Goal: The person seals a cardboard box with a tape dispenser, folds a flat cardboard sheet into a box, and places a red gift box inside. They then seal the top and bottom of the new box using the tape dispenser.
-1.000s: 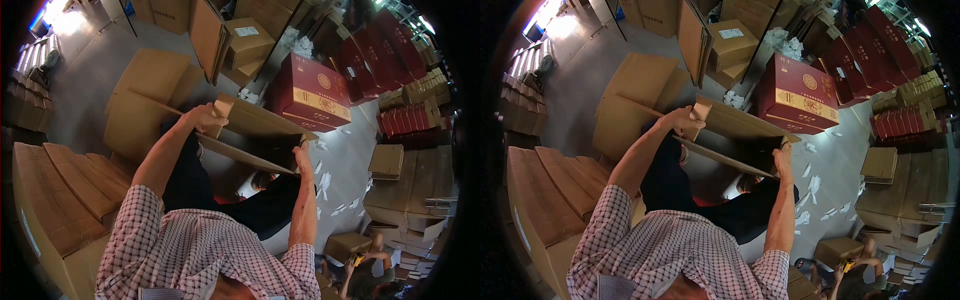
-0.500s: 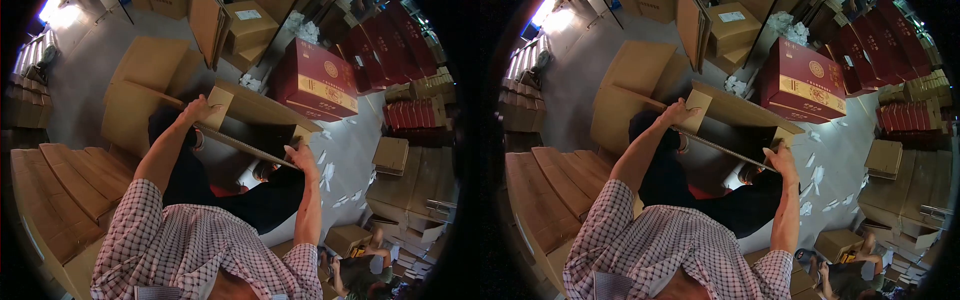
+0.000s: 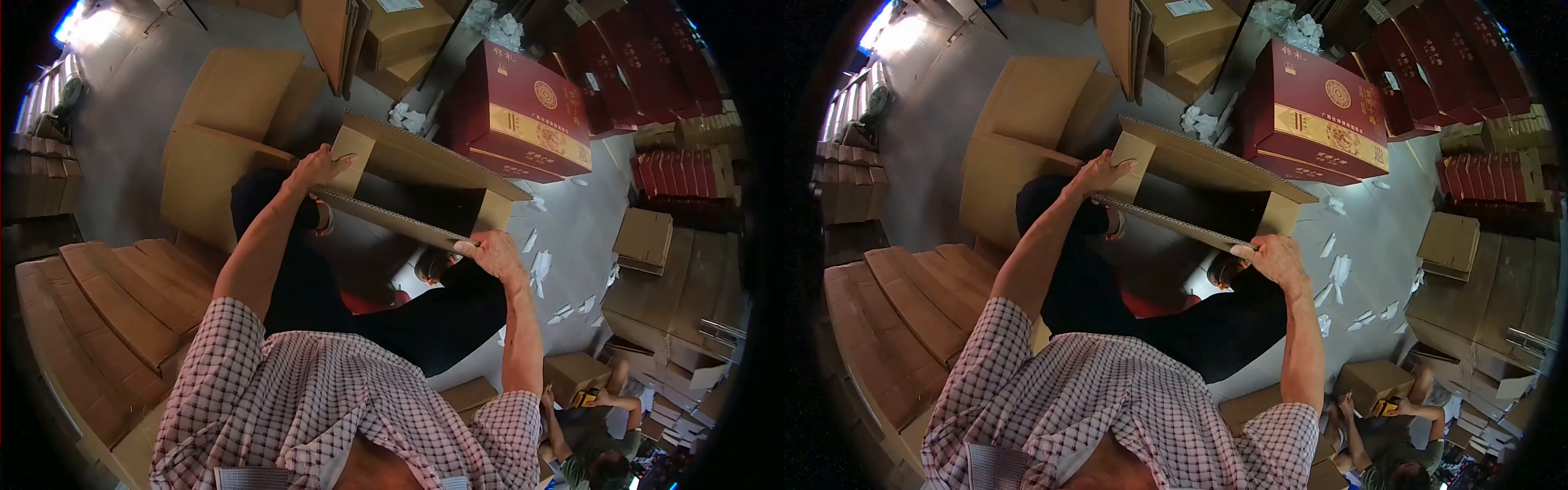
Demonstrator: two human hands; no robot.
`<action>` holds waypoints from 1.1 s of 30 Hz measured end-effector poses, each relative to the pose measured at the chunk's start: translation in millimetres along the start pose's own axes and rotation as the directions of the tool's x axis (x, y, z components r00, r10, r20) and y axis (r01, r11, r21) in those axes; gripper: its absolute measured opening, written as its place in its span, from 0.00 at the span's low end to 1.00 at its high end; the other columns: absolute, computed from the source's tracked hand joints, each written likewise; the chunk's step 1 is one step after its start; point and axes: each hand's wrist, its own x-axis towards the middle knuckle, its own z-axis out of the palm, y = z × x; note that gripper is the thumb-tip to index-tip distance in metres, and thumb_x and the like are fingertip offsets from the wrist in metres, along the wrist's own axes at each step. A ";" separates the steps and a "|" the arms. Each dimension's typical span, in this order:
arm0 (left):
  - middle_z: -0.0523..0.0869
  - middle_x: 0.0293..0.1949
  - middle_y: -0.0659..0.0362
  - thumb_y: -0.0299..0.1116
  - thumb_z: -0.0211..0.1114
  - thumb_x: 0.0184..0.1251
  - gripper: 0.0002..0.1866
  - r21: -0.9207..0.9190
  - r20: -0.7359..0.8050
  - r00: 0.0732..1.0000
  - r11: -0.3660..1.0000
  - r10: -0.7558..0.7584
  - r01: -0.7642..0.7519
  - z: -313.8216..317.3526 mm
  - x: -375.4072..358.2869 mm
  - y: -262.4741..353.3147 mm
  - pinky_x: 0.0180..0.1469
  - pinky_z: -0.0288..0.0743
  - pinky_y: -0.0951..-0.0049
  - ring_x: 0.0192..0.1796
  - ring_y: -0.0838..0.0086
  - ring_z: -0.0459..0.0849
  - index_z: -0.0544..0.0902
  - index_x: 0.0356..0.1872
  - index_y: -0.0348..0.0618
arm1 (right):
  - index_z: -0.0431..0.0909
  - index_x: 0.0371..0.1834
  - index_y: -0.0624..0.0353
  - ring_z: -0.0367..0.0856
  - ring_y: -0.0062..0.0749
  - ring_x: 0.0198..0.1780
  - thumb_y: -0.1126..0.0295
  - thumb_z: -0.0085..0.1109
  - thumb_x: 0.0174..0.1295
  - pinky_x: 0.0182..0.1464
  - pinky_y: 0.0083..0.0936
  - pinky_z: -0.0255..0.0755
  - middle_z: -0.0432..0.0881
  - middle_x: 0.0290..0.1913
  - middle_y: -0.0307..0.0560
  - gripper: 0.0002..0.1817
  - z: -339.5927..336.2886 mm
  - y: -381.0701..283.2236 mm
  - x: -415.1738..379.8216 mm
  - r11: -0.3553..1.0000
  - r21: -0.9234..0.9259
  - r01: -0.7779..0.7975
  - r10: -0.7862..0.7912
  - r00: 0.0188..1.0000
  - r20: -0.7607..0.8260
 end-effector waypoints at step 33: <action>0.92 0.46 0.54 0.33 0.63 0.84 0.17 -0.517 -0.627 0.778 0.773 -0.049 -0.368 34.5 -92.8 64.6 0.55 0.81 0.73 0.49 0.78 0.87 0.83 0.66 0.38 | 0.78 0.75 0.63 0.75 0.45 0.75 0.43 0.51 0.83 0.78 0.32 0.63 0.80 0.73 0.55 0.35 -72.1 -97.0 196.4 0.822 0.360 0.442 -0.351 0.890 -0.292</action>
